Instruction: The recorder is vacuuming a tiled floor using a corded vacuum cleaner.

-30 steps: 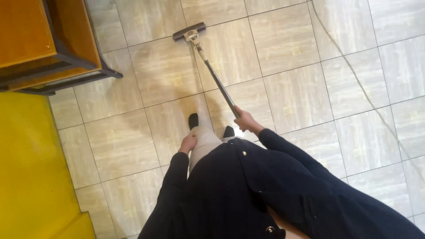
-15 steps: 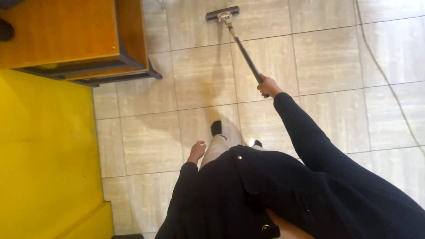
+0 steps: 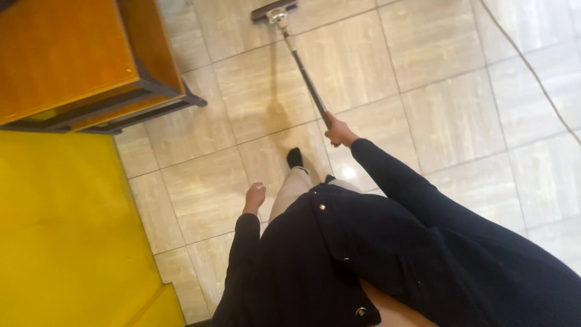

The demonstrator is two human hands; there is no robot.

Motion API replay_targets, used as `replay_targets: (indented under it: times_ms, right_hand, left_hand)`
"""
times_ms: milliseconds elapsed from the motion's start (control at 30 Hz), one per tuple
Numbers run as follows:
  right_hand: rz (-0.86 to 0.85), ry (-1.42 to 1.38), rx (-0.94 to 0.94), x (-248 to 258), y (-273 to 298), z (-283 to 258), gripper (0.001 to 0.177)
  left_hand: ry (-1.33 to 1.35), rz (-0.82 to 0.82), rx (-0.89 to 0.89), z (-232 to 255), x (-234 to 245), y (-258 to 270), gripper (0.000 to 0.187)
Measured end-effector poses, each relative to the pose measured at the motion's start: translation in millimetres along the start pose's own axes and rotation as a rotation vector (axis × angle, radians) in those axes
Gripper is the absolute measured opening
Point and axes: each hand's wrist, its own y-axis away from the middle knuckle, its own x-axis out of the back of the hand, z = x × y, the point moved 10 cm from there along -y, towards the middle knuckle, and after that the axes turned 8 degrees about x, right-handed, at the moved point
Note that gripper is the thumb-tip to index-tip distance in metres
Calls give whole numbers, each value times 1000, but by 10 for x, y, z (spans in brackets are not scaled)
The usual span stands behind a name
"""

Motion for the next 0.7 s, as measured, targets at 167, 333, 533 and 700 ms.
replay_targets:
  times_ms: [167, 333, 533, 700]
  right_hand:
    - [-40, 1, 4, 35, 1123, 631, 89]
    - [-107, 69, -59, -109, 1828, 1065, 91]
    - [-94, 81, -5, -129, 1649, 910, 91]
    - [-79, 101, -66, -24, 1056, 525, 90]
  left_hand:
    - [-73, -182, -53, 477, -815, 487, 42]
    - [-135, -208, -160, 704, -1045, 676, 41]
    - [-11, -176, -60, 468, -876, 619, 42]
    - [-50, -142, -36, 292, -709, 342, 42]
